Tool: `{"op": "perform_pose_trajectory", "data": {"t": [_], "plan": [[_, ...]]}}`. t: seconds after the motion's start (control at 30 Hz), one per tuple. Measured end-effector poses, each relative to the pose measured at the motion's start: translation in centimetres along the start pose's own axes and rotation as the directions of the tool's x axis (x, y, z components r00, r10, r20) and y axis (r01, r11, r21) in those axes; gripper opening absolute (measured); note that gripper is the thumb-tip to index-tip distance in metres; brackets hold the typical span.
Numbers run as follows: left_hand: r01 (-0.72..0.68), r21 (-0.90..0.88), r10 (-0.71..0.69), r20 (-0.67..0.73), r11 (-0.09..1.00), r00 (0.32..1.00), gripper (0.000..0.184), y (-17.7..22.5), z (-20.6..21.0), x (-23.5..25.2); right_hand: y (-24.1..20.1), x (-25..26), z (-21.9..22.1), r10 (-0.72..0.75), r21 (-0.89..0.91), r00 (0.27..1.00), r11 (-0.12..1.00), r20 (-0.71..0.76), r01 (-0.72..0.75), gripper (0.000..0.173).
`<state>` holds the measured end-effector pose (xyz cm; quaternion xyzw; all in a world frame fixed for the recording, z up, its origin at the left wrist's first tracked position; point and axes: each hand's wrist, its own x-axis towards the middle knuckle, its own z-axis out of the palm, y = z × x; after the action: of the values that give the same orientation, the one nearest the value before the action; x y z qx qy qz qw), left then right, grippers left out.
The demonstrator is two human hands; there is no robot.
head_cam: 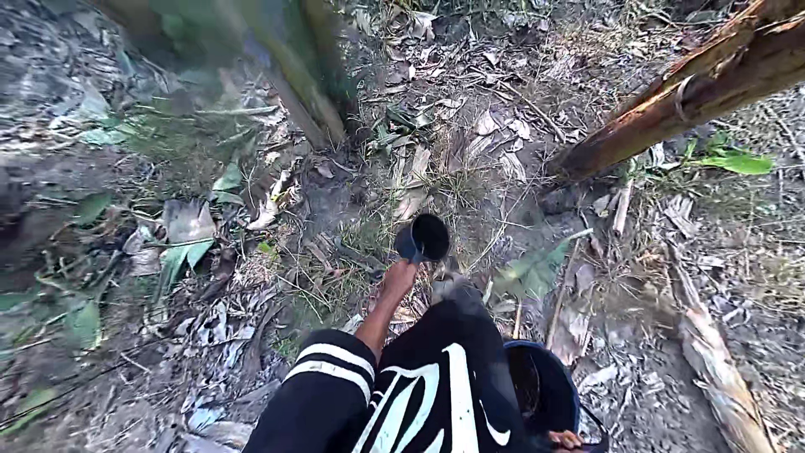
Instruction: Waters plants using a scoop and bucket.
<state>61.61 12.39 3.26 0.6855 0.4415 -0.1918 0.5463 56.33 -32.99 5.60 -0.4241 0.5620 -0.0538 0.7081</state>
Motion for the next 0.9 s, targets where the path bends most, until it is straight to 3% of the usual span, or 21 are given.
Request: {"op": "perform_pose_trajectory", "data": {"t": [0.07, 0.13, 0.27, 0.33, 0.47, 0.63, 0.73, 0.9], "plan": [[-0.032, 0.016, 0.031, 0.023, 0.999, 0.999, 0.042, 3.3, -0.4, 2.1, -0.1, -0.4, 5.8, -0.057, -0.042, 0.996, 0.997, 0.071, 0.060, 0.052], [-0.039, 0.017, 0.039, 0.044, 0.999, 0.998, 0.041, 5.7, -1.1, 4.4, -0.4, -2.4, 11.7, -0.039, -0.126, 0.969, 0.990, 0.243, 0.071, 0.051], [-0.039, -0.011, 0.039, -0.013, 0.999, 0.999, 0.037, 9.1, -3.0, 8.5, 1.6, 2.3, 23.2, 0.043, -0.153, 0.974, 0.988, 0.222, -0.009, 0.054], [-0.023, 0.103, 0.023, 0.000, 0.994, 1.000, 0.039, 11.7, -3.9, 9.1, 1.6, 3.6, 27.3, 0.084, -0.196, 0.965, 0.980, 0.248, -0.035, 0.057], [-0.105, 0.378, 0.064, 0.120, 0.920, 0.991, 0.041, 20.7, -5.1, 10.6, 1.6, 5.8, 39.3, 0.054, -0.454, 0.957, 0.887, 0.285, 0.086, 0.052], [-0.233, 0.542, 0.101, 0.263, 0.807, 0.960, 0.039, 27.6, -1.6, 15.2, 3.6, 5.8, 51.0, 0.178, -0.629, 0.867, 0.756, 0.466, 0.183, 0.046], [-0.222, 0.597, 0.021, 0.325, 0.771, 0.945, 0.042, 30.3, 1.8, 18.7, 4.7, 7.9, 57.5, 0.269, -0.650, 0.835, 0.748, 0.480, 0.132, 0.048], [-0.301, 0.680, 0.006, 0.400, 0.668, 0.917, 0.049, 28.6, 7.8, 29.6, 10.3, 10.2, 66.0, 0.347, -0.683, 0.859, 0.731, 0.377, 0.004, 0.047]]}}
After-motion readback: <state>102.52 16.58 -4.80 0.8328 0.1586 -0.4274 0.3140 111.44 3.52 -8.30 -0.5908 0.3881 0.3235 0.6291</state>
